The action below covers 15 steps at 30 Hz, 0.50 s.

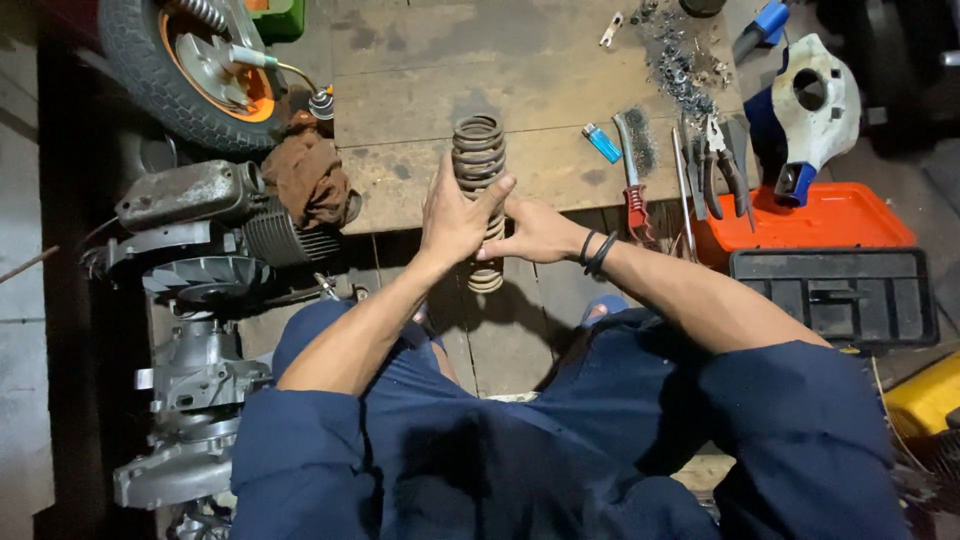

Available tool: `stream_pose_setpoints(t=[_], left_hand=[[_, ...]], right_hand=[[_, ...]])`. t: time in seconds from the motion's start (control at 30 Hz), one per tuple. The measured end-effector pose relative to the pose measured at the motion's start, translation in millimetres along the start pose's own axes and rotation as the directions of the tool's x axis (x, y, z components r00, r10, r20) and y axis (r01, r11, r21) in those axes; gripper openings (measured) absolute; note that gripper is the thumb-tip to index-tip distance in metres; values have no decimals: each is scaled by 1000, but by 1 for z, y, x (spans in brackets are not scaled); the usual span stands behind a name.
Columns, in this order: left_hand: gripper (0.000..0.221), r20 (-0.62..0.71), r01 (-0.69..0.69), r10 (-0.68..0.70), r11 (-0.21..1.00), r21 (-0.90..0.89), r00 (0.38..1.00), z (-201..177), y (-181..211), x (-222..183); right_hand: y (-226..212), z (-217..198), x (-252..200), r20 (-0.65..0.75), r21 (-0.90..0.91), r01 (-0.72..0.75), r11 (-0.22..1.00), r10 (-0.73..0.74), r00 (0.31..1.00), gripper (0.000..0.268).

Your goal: Cleaning a motorcycle suspension spring using a wire brush and a cloth

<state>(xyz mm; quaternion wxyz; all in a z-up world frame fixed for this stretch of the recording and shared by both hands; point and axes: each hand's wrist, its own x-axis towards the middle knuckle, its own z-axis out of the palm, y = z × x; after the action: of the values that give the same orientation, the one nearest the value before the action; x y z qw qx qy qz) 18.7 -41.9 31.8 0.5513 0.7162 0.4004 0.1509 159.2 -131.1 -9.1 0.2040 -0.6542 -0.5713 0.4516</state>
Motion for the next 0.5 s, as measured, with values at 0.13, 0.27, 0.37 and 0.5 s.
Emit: stream_pose_setpoints(t=[0.13, 0.27, 0.37, 0.5], left_hand=[[83, 91, -129, 111, 965, 228, 990, -15, 16, -2], [81, 254, -353, 245, 659, 664, 936, -34, 49, -8], [67, 380, -470, 421, 131, 873, 824, -25, 20, 19], [79, 492, -509, 405, -75, 858, 770, 2, 57, 3]], right_hand=[[11, 9, 4, -226, 144, 234, 962, -198, 954, 53], [29, 1, 3, -311, 265, 324, 908, -237, 920, 52], [54, -2, 4, -362, 250, 274, 929, -173, 916, 48], [53, -2, 2, -407, 135, 194, 972, -124, 905, 50]])
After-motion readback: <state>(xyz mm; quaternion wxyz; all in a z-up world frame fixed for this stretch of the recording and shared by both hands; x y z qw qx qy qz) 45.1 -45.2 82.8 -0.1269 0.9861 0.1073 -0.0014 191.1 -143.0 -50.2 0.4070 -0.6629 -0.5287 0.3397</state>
